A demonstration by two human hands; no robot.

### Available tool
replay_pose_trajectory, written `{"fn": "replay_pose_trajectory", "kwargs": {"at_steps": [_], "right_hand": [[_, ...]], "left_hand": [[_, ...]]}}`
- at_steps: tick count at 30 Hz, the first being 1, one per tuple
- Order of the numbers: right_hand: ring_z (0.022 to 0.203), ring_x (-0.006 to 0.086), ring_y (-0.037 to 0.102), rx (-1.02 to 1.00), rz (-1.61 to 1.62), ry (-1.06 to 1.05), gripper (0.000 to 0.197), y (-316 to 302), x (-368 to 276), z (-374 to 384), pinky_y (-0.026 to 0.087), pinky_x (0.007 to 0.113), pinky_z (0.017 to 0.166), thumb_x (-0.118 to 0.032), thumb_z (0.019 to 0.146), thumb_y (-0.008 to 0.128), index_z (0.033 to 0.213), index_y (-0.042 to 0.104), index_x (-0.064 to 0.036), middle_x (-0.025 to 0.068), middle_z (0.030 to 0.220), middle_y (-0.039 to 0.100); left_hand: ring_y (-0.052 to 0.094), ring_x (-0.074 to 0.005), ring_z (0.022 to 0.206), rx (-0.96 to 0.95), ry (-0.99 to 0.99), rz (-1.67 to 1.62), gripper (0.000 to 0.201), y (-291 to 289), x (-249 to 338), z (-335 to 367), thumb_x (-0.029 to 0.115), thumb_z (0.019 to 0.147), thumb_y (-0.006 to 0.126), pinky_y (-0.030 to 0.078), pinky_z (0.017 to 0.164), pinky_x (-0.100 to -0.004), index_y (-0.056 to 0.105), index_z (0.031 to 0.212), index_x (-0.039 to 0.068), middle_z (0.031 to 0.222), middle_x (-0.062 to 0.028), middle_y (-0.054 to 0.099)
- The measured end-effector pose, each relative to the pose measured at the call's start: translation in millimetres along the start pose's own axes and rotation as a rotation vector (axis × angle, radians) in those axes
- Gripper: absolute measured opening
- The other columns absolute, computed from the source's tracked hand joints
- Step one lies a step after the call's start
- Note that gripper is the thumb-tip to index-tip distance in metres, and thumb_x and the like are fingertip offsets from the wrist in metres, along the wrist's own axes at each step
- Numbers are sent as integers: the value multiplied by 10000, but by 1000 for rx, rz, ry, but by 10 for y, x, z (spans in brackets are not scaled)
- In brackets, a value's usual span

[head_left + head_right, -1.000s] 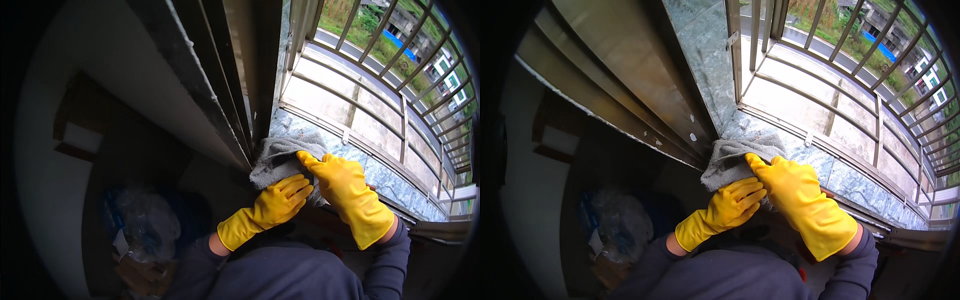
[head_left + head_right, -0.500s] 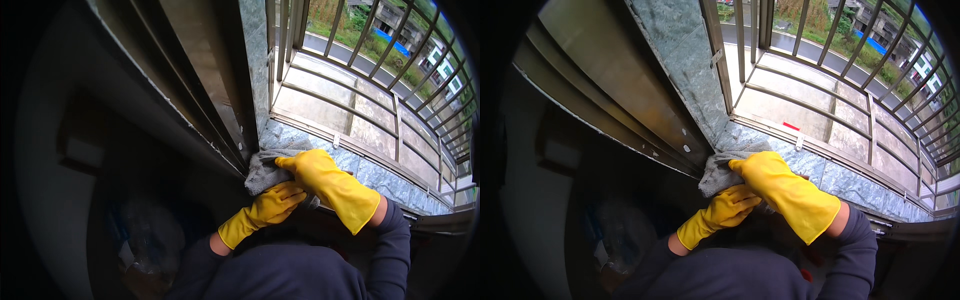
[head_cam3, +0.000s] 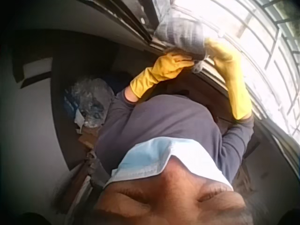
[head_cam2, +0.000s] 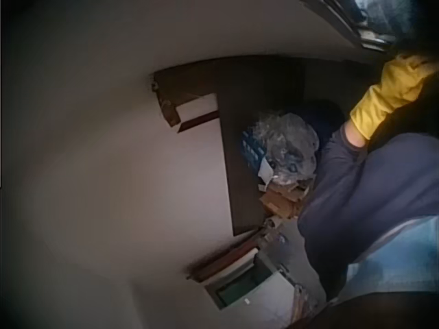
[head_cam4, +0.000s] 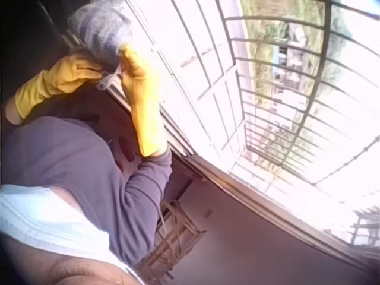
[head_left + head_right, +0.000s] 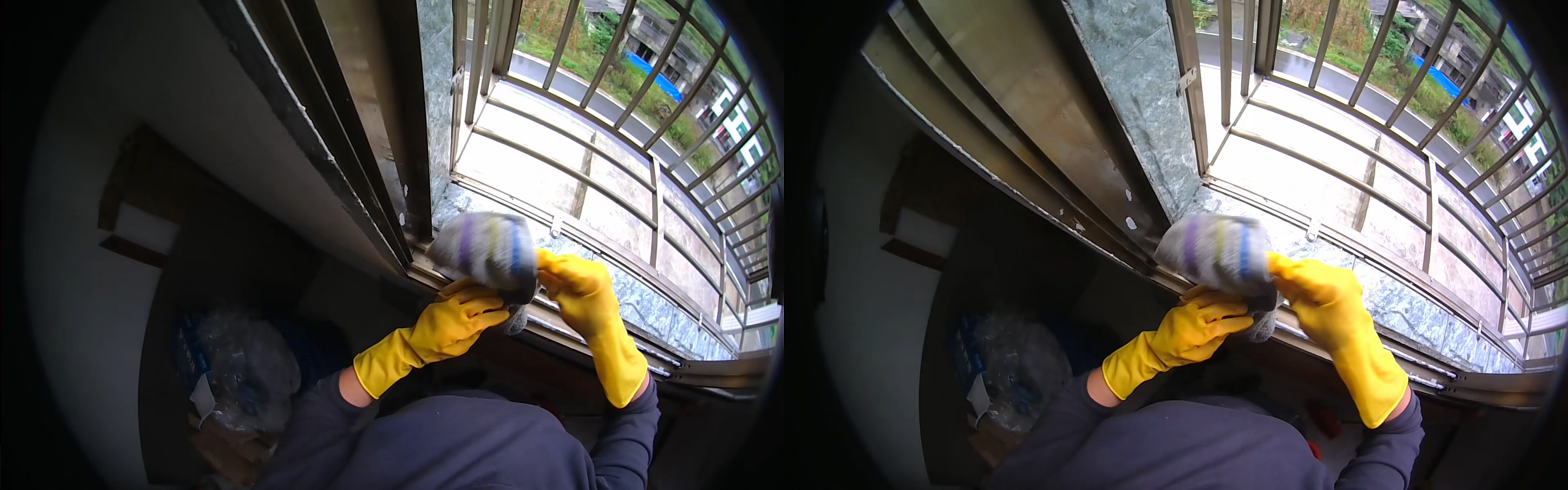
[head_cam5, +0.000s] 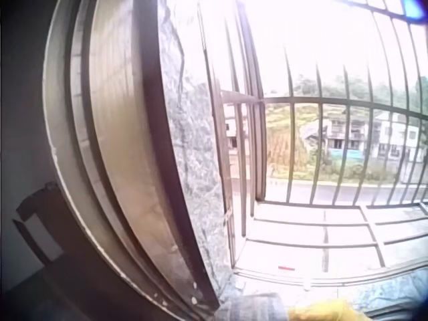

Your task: The person uses a thin metal tool to scrape debris from the window frame track and then wipes the area with a gray cloth. The person repeats this process along the length of the frame, focusing on the corners and edges.

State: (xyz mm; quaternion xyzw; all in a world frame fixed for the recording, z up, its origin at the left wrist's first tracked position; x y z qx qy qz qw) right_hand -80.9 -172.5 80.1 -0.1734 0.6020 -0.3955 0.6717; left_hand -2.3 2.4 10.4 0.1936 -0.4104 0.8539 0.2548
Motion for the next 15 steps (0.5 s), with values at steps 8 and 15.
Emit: {"fn": "replay_pose_trajectory", "kwargs": {"at_steps": [8,15], "right_hand": [[769,351,689,-519,-860,52,344,679,-372,406,522,474,637,-194,1016,431,1304,575,-73,187,961,674],[737,311,673,-538,-840,-115,351,645,-594,442,507,450,611,-244,997,469,1306,581,-121,147,901,651]], "left_hand": [[643,-322,972,7,-26,-79,437,59,-35,-63,35,784,647,524,793,-389,659,1214,110,1147,-124,648],[651,-338,838,-3,-65,-122,277,61,-72,-140,69,814,688,516,730,-420,651,1087,91,975,-155,660]]}}
Point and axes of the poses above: each hand's wrist, its own z-axis towards the middle knuckle, its own y-axis out of the palm, x = y × z, the point moved 5 cm from there along z, towards the middle knuckle
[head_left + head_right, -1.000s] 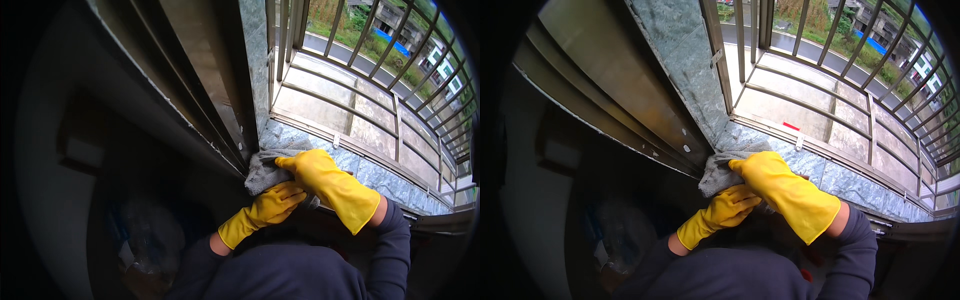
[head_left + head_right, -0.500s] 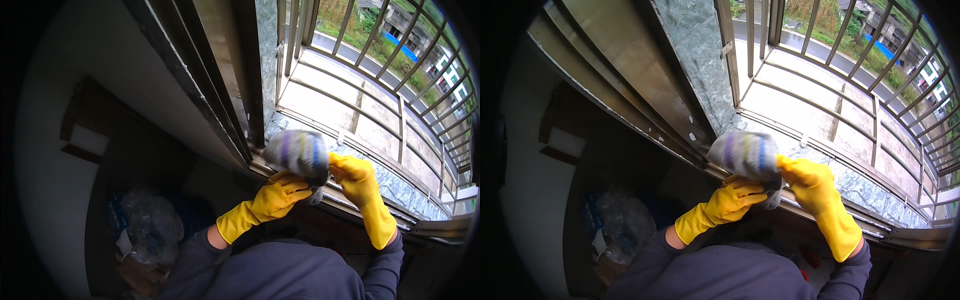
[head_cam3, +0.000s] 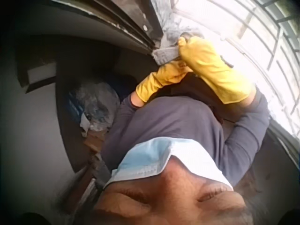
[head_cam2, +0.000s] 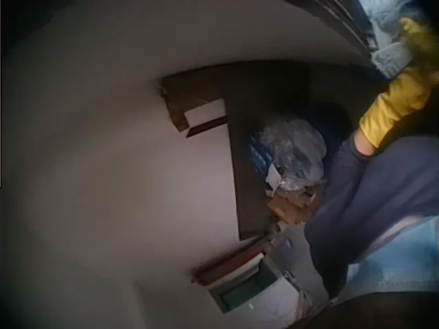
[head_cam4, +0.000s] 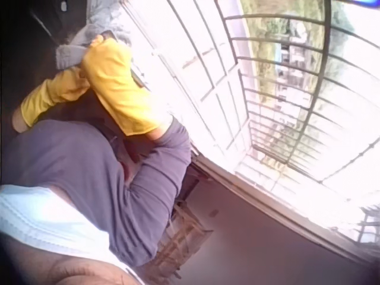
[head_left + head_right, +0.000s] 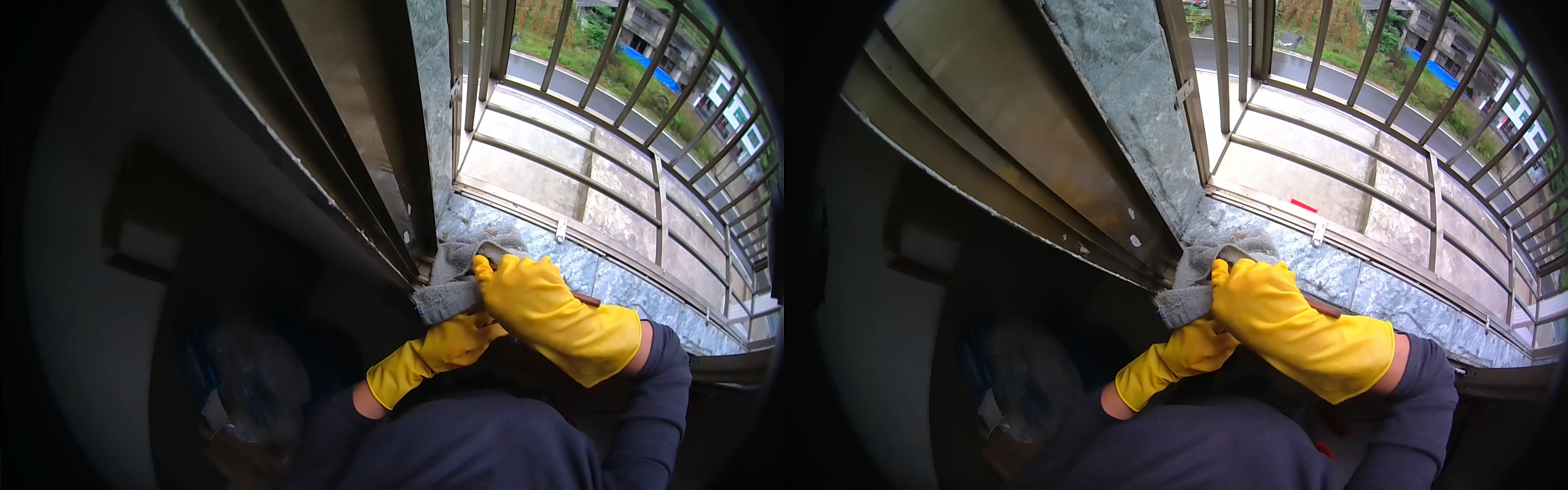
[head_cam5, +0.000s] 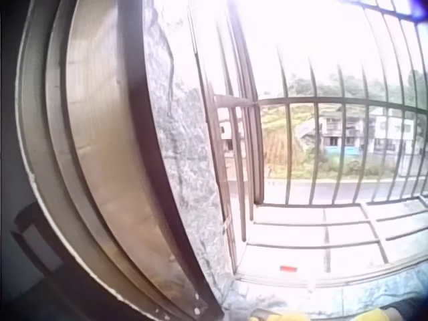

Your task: The person uses a thin metal tool to scrape debris from the window frame track and then wipes the area with a gray cloth. The person repeats this process along the length of the frame, focusing on the corners and edges.

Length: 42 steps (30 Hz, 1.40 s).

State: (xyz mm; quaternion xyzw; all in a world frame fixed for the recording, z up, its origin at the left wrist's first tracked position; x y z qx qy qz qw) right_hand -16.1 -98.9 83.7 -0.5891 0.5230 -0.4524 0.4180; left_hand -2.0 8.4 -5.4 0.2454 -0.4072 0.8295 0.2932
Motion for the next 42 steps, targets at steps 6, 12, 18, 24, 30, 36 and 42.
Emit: {"fn": "replay_pose_trajectory", "kwargs": {"at_steps": [6,12,18,24,30,36,42], "right_hand": [[794,337,691,-82,67,87,403,262,-12,14,528,471,668,-263,995,474,1386,519,-178,136,926,663],[849,316,695,-189,157,71,449,53,136,23,528,465,669,-215,962,514,1409,499,-177,145,979,661],[704,327,659,85,-21,104,403,230,-148,195,496,484,586,-208,956,520,1336,572,-84,157,823,650],[865,257,724,13,535,195,325,181,458,219,551,376,729,-79,898,626,1202,698,-167,75,924,744],[552,7,362,615,1506,462,367,361,959,-570,300,181,515,82,920,515,1247,661,-1,-66,664,494],[798,310,684,283,403,80,426,89,392,-425,535,401,638,23,835,575,1209,662,-162,109,867,693],[895,274,708,-181,104,105,387,93,120,23,549,399,709,-125,991,450,1369,531,-146,103,1022,698]], "left_hand": [[650,-312,920,0,50,-51,288,59,-69,-48,60,844,663,512,829,-406,651,1128,106,1014,-139,665],[637,-327,976,-102,44,109,343,-8,5,52,88,847,672,494,887,-426,652,1185,140,1088,-124,642],[618,-339,1042,-88,-23,161,376,309,-240,-324,109,874,638,475,934,-429,636,1248,150,1200,-144,622],[587,-313,1138,-205,-37,73,503,-17,28,108,61,783,630,449,989,-398,645,1281,130,1254,-101,621],[625,-273,1085,-80,16,163,372,-74,55,139,63,774,635,431,994,-433,713,1131,129,1138,-70,652],[623,-306,1067,-28,52,139,376,-77,94,168,55,718,663,435,983,-470,710,1085,123,1082,-85,648],[614,-329,1089,36,80,52,356,-97,66,139,96,760,675,432,1006,-470,704,1110,149,1099,-97,654]]}}
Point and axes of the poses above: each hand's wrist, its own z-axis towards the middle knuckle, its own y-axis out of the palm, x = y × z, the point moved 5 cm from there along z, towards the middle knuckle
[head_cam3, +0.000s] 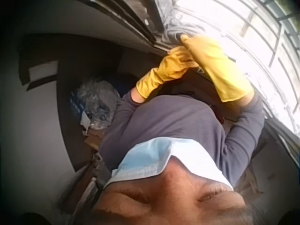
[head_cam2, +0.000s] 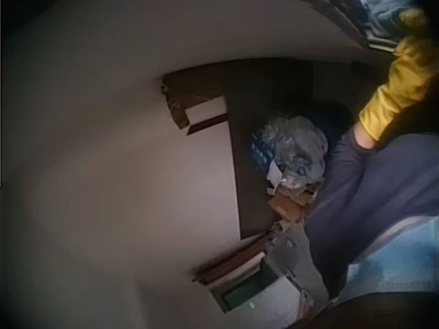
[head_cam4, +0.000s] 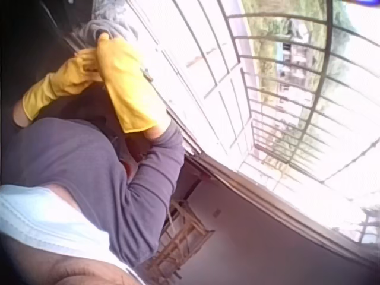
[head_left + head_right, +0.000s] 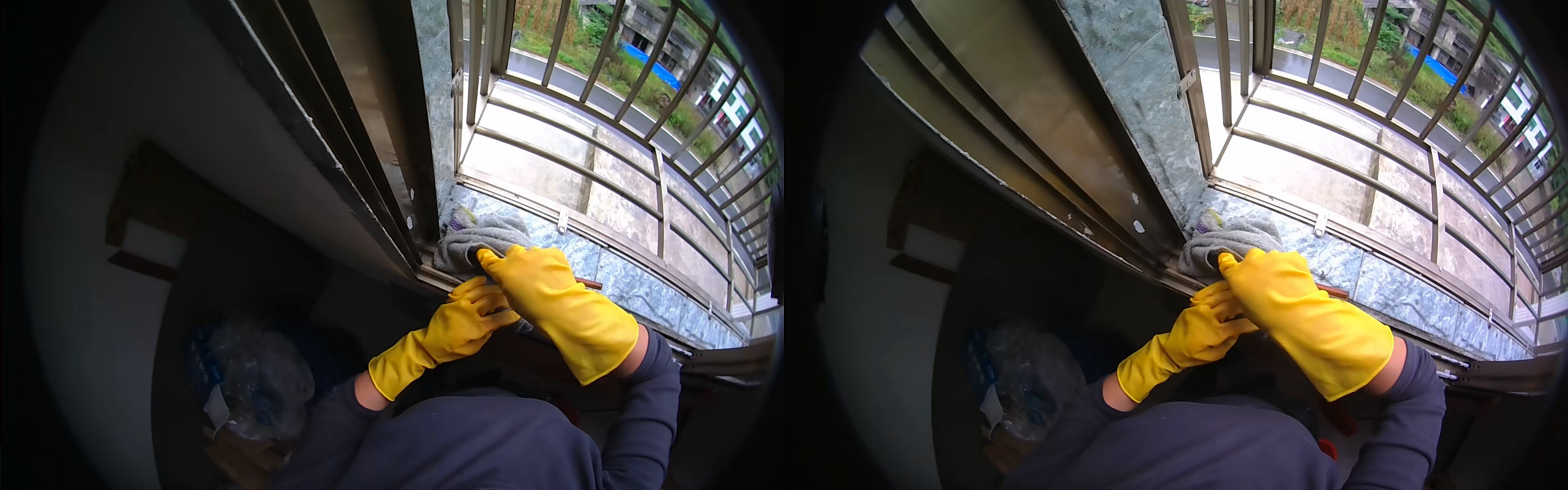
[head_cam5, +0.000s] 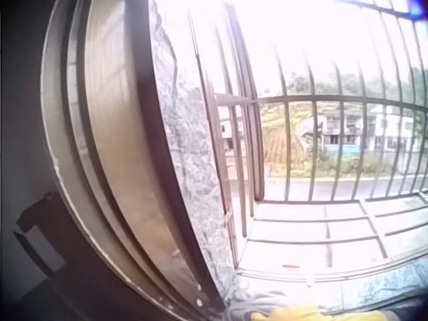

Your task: The person uses a thin metal tool to scrape debris from the window frame track and then wipes the area with a gray cloth. The person repeats this process along the length of the frame, focusing on the corners and edges.

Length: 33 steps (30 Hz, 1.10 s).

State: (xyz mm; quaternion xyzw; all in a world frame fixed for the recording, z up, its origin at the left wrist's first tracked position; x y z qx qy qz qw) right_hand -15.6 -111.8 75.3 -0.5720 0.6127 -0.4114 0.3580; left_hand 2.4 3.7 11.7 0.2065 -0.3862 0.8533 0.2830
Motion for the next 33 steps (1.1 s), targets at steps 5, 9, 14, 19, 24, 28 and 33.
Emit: {"fn": "replay_pose_trajectory", "kwargs": {"at_steps": [5,9,14,19,24,28,33], "right_hand": [[776,186,632,128,108,-140,387,120,-102,177,518,338,666,-74,990,481,1370,548,-96,38,928,644],[674,113,560,203,754,-145,377,274,214,124,486,279,622,-25,979,513,1348,587,-55,-11,837,598],[597,24,410,719,1576,74,375,391,828,-366,373,187,550,55,930,550,1262,676,-64,-39,782,578],[859,331,689,542,459,-72,430,122,443,-485,551,386,701,-35,856,582,1258,651,-172,102,959,719],[852,311,701,23,63,55,455,53,19,-80,539,416,679,-177,953,517,1403,514,-240,119,953,693],[797,288,703,254,-81,-5,391,66,-206,70,538,390,644,-177,957,540,1348,563,-169,112,864,701],[680,242,675,259,327,-93,349,257,77,278,522,346,598,-76,917,592,1259,650,-110,105,736,679]], "left_hand": [[615,-315,1080,-24,-57,84,286,134,-60,-162,130,809,668,430,1009,-434,715,1083,197,1074,-77,660],[634,-311,1028,-12,50,39,388,6,39,81,52,728,679,455,947,-441,688,1108,125,1085,-92,657],[629,-304,1063,-28,22,91,411,2,14,31,43,715,667,437,975,-485,689,1117,124,1107,-88,645],[623,-303,1079,-56,-15,94,406,45,14,9,52,704,677,437,977,-492,695,1101,138,1100,-85,647],[623,-313,1071,10,24,31,317,23,-6,2,66,721,686,458,967,-483,711,1032,123,1085,-107,658],[618,-341,1073,34,-55,-24,304,129,-114,-246,88,751,690,468,959,-478,706,1053,119,1092,-127,663],[624,-305,1056,-14,-7,104,310,33,41,31,99,769,666,450,972,-464,712,1073,138,1107,-97,668]]}}
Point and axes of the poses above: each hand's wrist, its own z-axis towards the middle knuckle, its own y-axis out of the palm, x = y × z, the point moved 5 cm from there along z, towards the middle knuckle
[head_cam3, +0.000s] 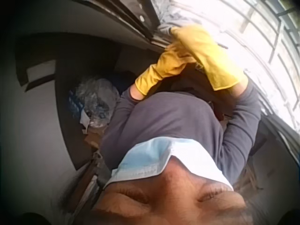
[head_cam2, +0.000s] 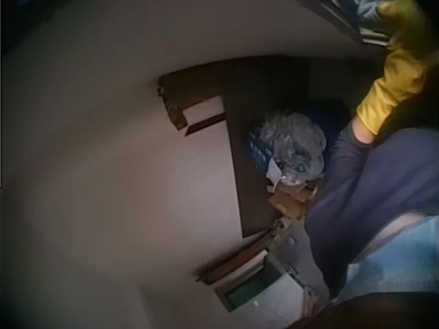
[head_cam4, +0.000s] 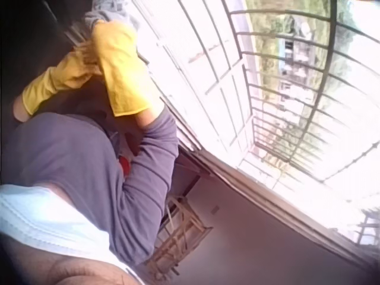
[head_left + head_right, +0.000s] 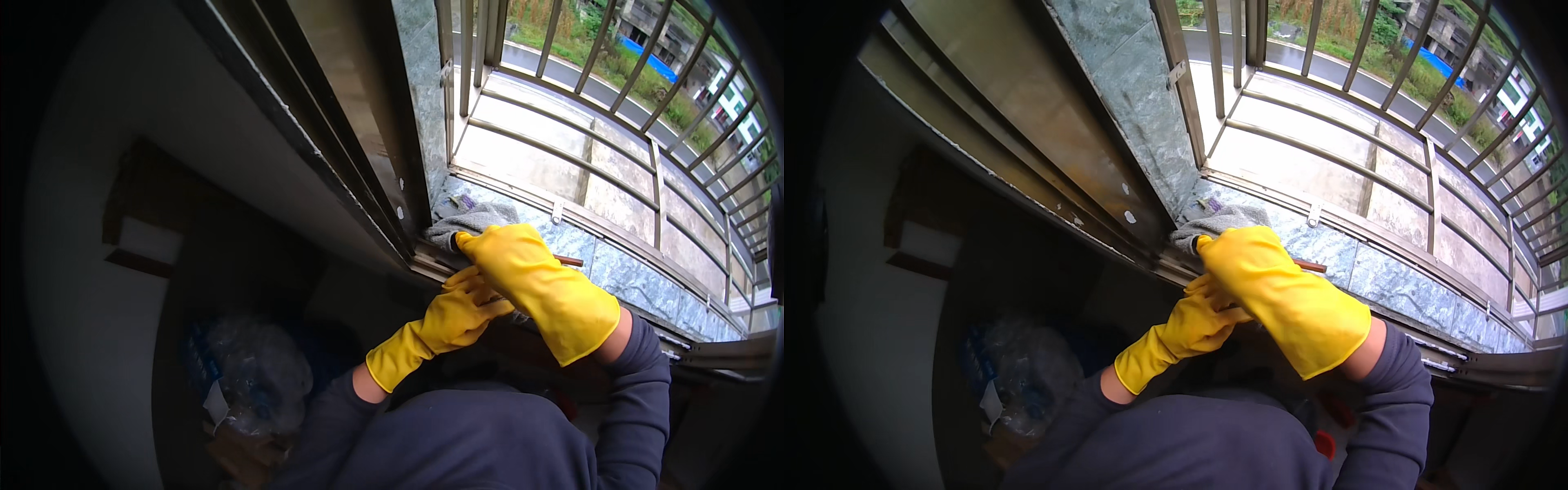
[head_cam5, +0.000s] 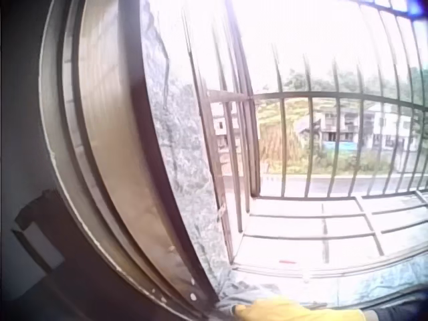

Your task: The person uses a thin metal tool to scrape debris from the window frame track and then wipes the area with a gray cloth. The person repeats this process along the length of the frame, focusing on the corners and edges.

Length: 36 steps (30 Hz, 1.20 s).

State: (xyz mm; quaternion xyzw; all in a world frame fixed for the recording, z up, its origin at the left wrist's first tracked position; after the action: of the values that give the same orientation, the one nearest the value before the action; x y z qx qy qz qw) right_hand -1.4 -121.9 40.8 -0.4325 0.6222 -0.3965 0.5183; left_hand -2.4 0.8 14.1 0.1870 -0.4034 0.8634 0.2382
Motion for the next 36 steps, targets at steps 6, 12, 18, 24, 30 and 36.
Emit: {"fn": "replay_pose_trajectory", "kwargs": {"at_steps": [6,12,18,24,30,36], "right_hand": [[560,36,422,458,1452,286,308,-106,659,-557,331,185,520,20,931,579,1220,681,-17,-44,675,525],[945,293,705,197,208,67,394,-376,200,-627,543,409,732,-79,903,605,1280,649,-184,87,981,735],[799,331,688,136,-388,148,288,-107,-472,-335,520,470,655,-202,918,630,1177,655,-79,126,807,637],[763,283,671,50,-55,310,273,240,-287,11,520,416,668,-273,977,540,977,655,-26,127,812,656],[660,81,533,324,918,298,308,19,335,-424,451,239,609,-19,958,531,1237,653,-58,14,806,617],[863,319,698,170,-26,152,540,-224,194,-621,549,404,713,-158,844,678,1367,571,-243,109,934,695]], "left_hand": [[625,-292,1055,-2,10,22,399,-21,-3,66,39,712,656,436,954,-454,690,1097,138,1085,-74,642],[615,-297,1098,-59,-21,-17,345,19,-29,-28,87,774,650,434,1000,-498,684,1115,123,1117,-96,642],[618,-362,1103,99,-63,-104,392,26,-108,-150,126,747,695,456,978,-480,669,1136,84,1221,-168,626],[519,-383,1274,12,-187,-105,613,176,-193,-230,306,847,696,350,1117,-494,515,1385,74,1351,-164,573],[611,-286,1102,-76,-46,13,359,60,-23,23,69,758,629,426,1020,-465,692,1104,141,1124,-77,648],[613,-289,1105,-35,-72,16,361,17,-20,-25,71,749,648,431,1010,-499,691,1102,138,1141,-85,639]]}}
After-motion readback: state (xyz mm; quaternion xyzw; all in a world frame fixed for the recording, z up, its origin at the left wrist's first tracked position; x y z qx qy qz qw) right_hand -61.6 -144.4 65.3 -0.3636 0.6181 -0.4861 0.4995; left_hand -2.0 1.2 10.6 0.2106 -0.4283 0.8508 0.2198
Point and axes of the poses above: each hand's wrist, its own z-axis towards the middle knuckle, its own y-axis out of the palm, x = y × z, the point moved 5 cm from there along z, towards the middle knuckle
